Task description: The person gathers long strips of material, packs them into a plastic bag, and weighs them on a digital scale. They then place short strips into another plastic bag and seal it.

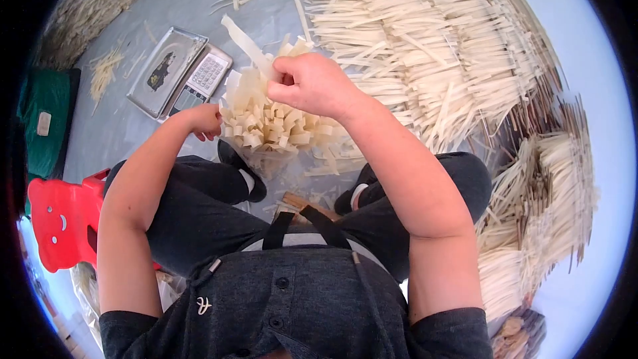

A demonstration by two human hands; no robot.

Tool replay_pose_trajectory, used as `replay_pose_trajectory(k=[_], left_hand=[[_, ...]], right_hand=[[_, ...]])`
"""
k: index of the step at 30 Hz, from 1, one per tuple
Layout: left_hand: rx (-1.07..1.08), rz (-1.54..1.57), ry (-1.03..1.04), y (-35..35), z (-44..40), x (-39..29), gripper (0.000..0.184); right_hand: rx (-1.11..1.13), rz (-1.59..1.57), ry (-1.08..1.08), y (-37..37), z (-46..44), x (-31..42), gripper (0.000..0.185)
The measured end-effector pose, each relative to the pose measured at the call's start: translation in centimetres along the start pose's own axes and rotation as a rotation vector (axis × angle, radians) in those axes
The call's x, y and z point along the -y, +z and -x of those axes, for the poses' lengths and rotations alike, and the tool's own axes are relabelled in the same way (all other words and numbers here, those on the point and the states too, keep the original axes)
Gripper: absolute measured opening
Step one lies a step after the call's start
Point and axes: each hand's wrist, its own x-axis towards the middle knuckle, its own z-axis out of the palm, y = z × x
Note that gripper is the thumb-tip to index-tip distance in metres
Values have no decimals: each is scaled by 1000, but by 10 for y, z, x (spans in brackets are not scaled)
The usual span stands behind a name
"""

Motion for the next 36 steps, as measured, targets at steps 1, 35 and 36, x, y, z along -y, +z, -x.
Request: replay_pose_trajectory(k=[1,35,36], left_hand=[[-7,4,-1,0,-1,1,26],[-10,25,15,2,-11,9,18],[-11,23,15,2,-7,6,18]], right_hand=[[-2,0,2,0,2,0,25],[188,337,21,61,-6,-47,22],[236,393,112,62,-7,-47,21]])
